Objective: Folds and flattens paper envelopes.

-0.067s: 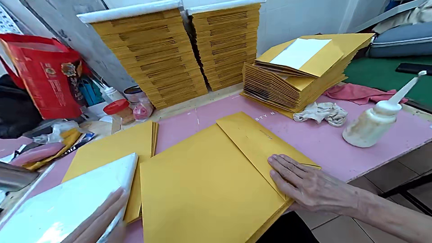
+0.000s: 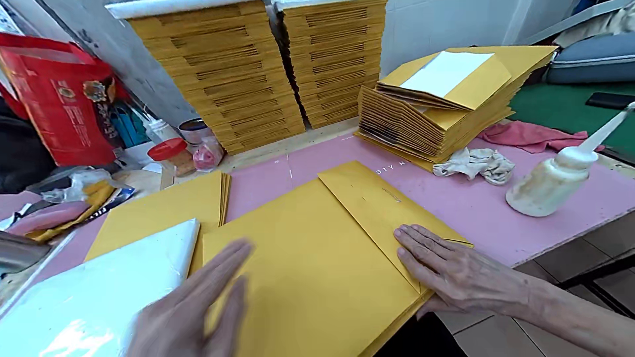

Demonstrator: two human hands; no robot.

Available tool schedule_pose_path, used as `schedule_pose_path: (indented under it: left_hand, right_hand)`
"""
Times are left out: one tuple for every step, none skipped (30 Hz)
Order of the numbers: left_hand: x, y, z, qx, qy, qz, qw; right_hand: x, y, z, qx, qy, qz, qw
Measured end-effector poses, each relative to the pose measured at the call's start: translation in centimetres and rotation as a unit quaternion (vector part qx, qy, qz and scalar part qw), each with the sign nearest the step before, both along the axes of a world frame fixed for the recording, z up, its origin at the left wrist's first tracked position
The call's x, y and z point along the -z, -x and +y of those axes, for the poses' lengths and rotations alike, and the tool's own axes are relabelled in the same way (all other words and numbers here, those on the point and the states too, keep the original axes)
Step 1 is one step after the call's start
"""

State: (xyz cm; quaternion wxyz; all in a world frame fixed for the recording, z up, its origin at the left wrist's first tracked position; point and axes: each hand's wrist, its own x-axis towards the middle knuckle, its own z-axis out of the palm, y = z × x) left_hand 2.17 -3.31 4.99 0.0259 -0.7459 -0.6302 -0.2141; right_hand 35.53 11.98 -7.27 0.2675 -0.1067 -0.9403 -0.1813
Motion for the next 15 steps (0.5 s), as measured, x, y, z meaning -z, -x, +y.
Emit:
schedule_pose_path:
  left_hand:
    - [1.1, -1.3, 3.1, 0.026, -0.040, 0.035, 0.998]
    - [2.3, -2.4, 6.3, 0.056, -0.063, 0.061, 0.995]
    - [3.2, -3.4, 9.4, 0.083, -0.043, 0.069, 0.993]
    - [3.9, -4.1, 12.2, 0.101, -0.004, 0.069, 0.992]
    - [4.5, -4.6, 14.7, 0.107, 0.038, 0.063, 0.992]
    - [5.3, -4.7, 16.8, 0.104, 0.073, 0.056, 0.990]
    - [6.3, -4.5, 18.5, 0.103, 0.102, 0.049, 0.988]
    - [7.5, -4.1, 19.7, 0.103, 0.112, 0.049, 0.987]
    - [8.6, -3.8, 20.3, 0.102, 0.100, 0.059, 0.988]
    - [9.4, -3.7, 20.5, 0.099, 0.083, 0.068, 0.989]
    - [9.9, -3.7, 20.4, 0.097, 0.068, 0.074, 0.990]
    - [10.2, -3.8, 20.1, 0.094, 0.064, 0.079, 0.990]
    - [10.2, -3.8, 19.9, 0.092, 0.066, 0.081, 0.990]
    - [10.3, -3.9, 19.8, 0.091, 0.068, 0.080, 0.990]
    - [10.4, -3.9, 19.8, 0.092, 0.068, 0.078, 0.990]
  right_hand:
    - [0.2, -0.1, -0.1, -0.005, 0.029, 0.003, 1.000]
    - [0.4, -0.3, -0.2, -0.008, 0.055, 0.005, 0.998]
    - [0.7, -0.4, -0.3, -0.010, 0.077, 0.009, 0.997]
    - [0.7, -0.6, -0.5, -0.011, 0.098, 0.014, 0.995]
    - [0.5, -0.7, -0.6, -0.009, 0.122, 0.017, 0.992]
    - [0.0, -0.7, -0.8, -0.003, 0.145, 0.019, 0.989]
    - [-0.6, -0.6, -1.1, 0.005, 0.163, 0.019, 0.986]
    - [-1.3, -0.5, -1.2, 0.013, 0.172, 0.019, 0.985]
    - [-2.0, -0.2, -1.2, 0.022, 0.174, 0.017, 0.984]
    - [-2.7, 0.1, -1.0, 0.032, 0.177, 0.013, 0.984]
    - [-3.3, 0.4, -0.5, 0.043, 0.196, 0.004, 0.980]
    - [-3.9, 0.8, 0.2, 0.058, 0.229, -0.013, 0.972]
    - [-4.3, 1.3, 1.1, 0.072, 0.262, -0.031, 0.962]
    - [-4.6, 2.2, 2.3, 0.080, 0.285, -0.041, 0.954]
    - [-4.7, 3.3, 3.8, 0.080, 0.299, -0.036, 0.950]
